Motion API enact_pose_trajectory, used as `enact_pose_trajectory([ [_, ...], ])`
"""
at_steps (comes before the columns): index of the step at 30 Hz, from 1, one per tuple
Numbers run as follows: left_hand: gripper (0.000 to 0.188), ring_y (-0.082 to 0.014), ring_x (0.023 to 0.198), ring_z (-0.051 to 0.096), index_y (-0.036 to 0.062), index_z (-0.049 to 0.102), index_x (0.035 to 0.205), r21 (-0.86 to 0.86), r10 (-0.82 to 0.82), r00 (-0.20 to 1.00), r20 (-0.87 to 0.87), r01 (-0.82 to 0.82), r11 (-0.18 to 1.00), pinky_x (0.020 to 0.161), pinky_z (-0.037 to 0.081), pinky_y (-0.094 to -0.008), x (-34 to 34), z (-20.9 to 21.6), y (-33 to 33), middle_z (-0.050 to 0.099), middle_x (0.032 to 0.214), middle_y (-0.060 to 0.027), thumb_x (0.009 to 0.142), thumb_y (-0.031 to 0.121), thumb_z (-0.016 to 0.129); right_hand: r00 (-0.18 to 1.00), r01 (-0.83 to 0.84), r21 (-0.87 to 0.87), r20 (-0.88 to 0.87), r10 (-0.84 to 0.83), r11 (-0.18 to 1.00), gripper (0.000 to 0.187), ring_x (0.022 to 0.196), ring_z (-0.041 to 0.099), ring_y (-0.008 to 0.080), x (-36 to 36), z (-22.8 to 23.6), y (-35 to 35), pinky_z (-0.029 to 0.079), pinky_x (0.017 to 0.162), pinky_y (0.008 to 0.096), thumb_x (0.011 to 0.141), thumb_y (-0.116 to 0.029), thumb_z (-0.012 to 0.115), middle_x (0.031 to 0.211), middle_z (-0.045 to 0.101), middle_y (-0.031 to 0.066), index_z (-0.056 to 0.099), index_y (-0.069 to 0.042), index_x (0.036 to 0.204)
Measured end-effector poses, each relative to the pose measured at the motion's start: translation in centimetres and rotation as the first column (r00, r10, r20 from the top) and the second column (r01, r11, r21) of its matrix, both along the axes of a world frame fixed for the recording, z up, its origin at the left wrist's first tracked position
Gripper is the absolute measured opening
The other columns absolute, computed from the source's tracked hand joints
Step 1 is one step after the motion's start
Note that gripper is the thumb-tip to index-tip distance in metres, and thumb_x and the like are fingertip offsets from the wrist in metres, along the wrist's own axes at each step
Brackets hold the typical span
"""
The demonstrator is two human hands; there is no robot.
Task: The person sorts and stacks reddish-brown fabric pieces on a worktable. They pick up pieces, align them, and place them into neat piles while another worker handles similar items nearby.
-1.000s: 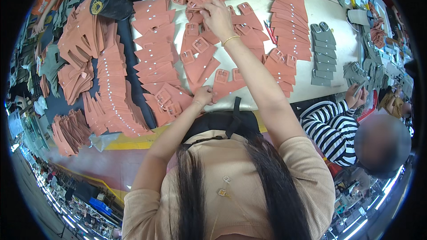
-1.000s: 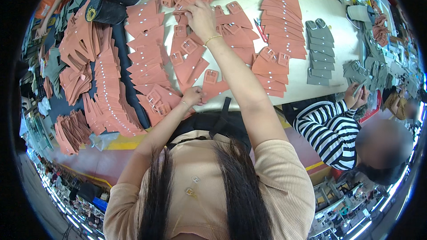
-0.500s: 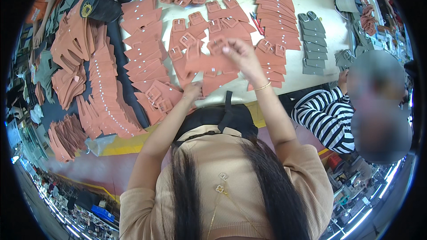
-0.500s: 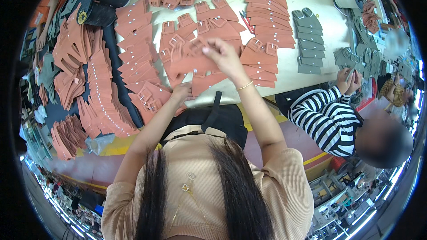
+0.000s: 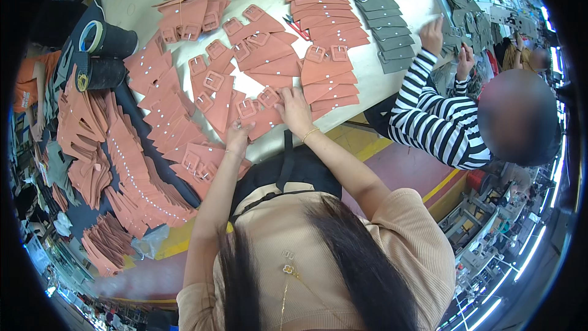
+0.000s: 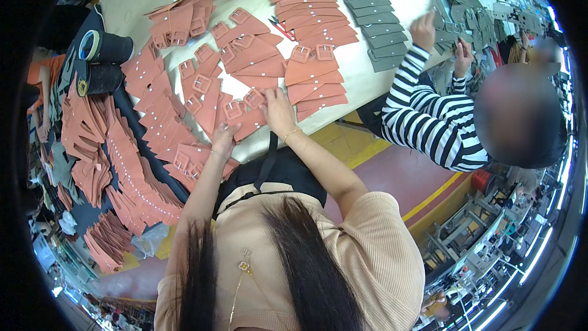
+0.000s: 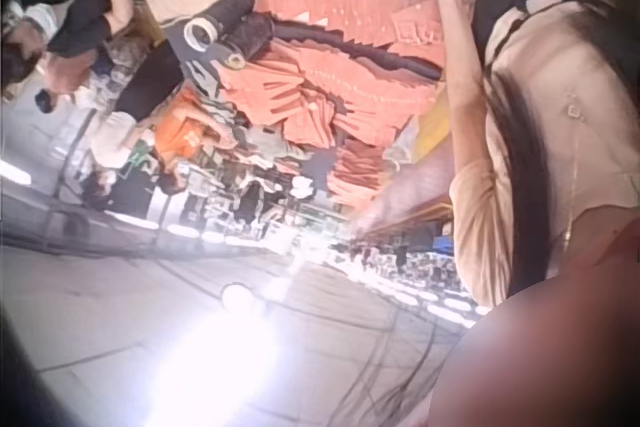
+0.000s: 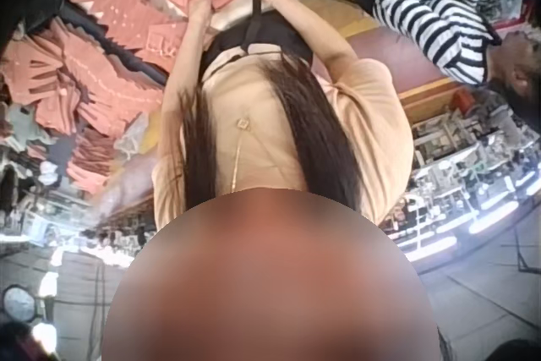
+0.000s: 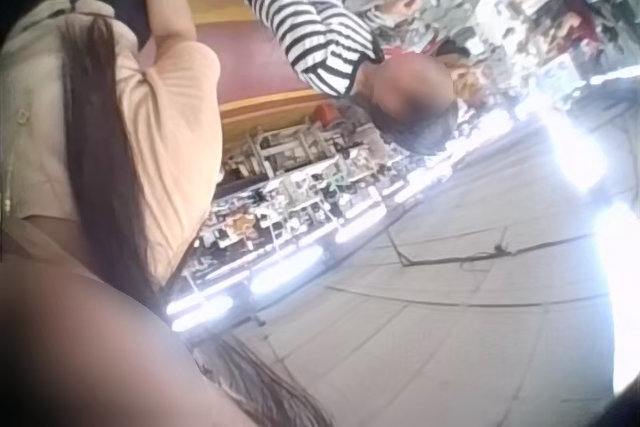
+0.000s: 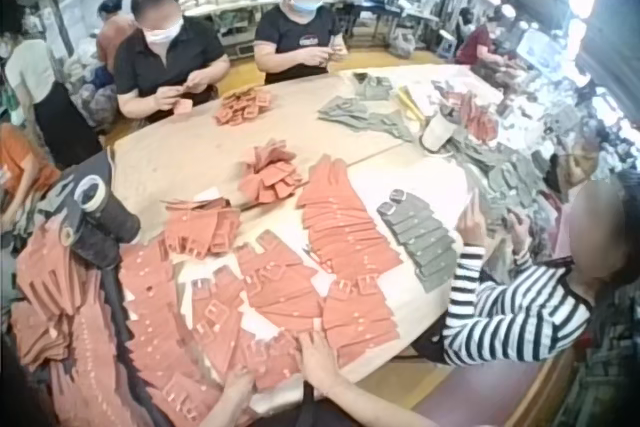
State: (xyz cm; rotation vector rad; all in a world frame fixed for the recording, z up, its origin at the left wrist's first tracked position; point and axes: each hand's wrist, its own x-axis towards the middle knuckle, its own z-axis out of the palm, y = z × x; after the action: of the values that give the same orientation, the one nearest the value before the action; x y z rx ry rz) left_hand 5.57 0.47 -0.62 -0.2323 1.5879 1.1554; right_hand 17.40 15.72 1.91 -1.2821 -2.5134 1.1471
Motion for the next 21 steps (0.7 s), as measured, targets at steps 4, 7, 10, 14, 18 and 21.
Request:
enact_pose_trajectory([
  [4, 0.026, -0.0113, 0.053, 0.049, 0.0060, 0.050, 0.108, 0.014, 0.064, 0.981, 0.183, -0.068, 0.998, 0.045, 0.040, -0.0236, -0.7, 0.2, -0.1, 0.059, 0.081, -0.0031, 0.086, 0.009, 0.062, 0.983, 0.172, -0.184, -0.027, -0.180, 0.968, 0.033, 0.095, 0.060, 0.0353, 0.7, -1.1, -0.3, 0.048, 0.081, 0.0415, 0.076, -0.020, 0.071, 0.102, 0.060, 0.0214, 0.055, 0.000, 0.096],
  [7, 0.025, -0.0113, 0.054, 0.049, 0.0080, 0.049, 0.111, 0.004, -0.047, 0.935, 0.353, 0.049, 0.999, 0.045, 0.039, -0.0235, -1.9, 0.7, -1.5, 0.059, 0.083, -0.0019, 0.088, 0.008, 0.059, 0.974, 0.158, -0.369, 0.209, -0.084, 0.916, 0.037, 0.089, 0.063, 0.0317, 2.1, -2.0, 0.2, 0.048, 0.075, 0.0387, 0.074, -0.027, 0.074, 0.092, 0.062, 0.0192, 0.054, 0.000, 0.090],
  [10, 0.028, -0.0105, 0.061, 0.052, 0.0089, 0.048, 0.114, 0.009, -0.185, 0.873, 0.452, 0.203, 0.979, 0.047, 0.041, -0.0238, -1.8, 1.4, -3.0, 0.059, 0.090, -0.0020, 0.088, 0.008, 0.058, 0.971, 0.109, -0.665, 0.229, 0.063, 0.739, 0.040, 0.078, 0.062, 0.0277, 3.0, -2.0, -0.3, 0.047, 0.069, 0.0365, 0.074, -0.032, 0.075, 0.080, 0.062, 0.0165, 0.054, 0.000, 0.086],
  [14, 0.033, -0.0093, 0.075, 0.057, 0.0076, 0.046, 0.120, 0.050, -0.208, 0.894, 0.397, 0.205, 0.977, 0.055, 0.047, -0.0256, -0.8, 3.2, -1.9, 0.060, 0.099, -0.0034, 0.089, 0.008, 0.058, 0.997, -0.072, -0.549, -0.009, 0.081, 0.832, 0.039, 0.070, 0.057, 0.0213, 2.8, 0.4, 0.1, 0.045, 0.065, 0.0347, 0.076, -0.030, 0.073, 0.077, 0.059, 0.0130, 0.055, 0.001, 0.090],
  [18, 0.041, -0.0120, 0.085, 0.059, 0.0062, 0.042, 0.125, 0.288, -0.049, 0.974, 0.223, -0.017, 0.958, 0.062, 0.046, -0.0249, -0.1, 6.1, 3.6, 0.058, 0.108, -0.0059, 0.090, 0.015, 0.060, 0.989, -0.101, -0.492, -0.142, 0.034, 0.865, 0.032, 0.077, 0.057, 0.0140, 2.2, 4.0, 6.5, 0.046, 0.069, 0.0307, 0.080, -0.021, 0.071, 0.083, 0.061, 0.0071, 0.056, -0.001, 0.099],
  [21, 0.042, -0.0172, 0.093, 0.060, 0.0045, 0.042, 0.126, 0.367, -0.116, 0.979, 0.170, 0.046, 0.929, 0.074, 0.048, -0.0289, -1.2, 7.8, 7.3, 0.057, 0.112, -0.0100, 0.090, 0.017, 0.060, 0.917, -0.022, -0.630, -0.321, -0.235, 0.776, 0.025, 0.085, 0.059, 0.0113, 2.9, 5.6, 12.4, 0.048, 0.076, 0.0267, 0.084, -0.012, 0.066, 0.095, 0.064, 0.0038, 0.058, -0.002, 0.106],
])
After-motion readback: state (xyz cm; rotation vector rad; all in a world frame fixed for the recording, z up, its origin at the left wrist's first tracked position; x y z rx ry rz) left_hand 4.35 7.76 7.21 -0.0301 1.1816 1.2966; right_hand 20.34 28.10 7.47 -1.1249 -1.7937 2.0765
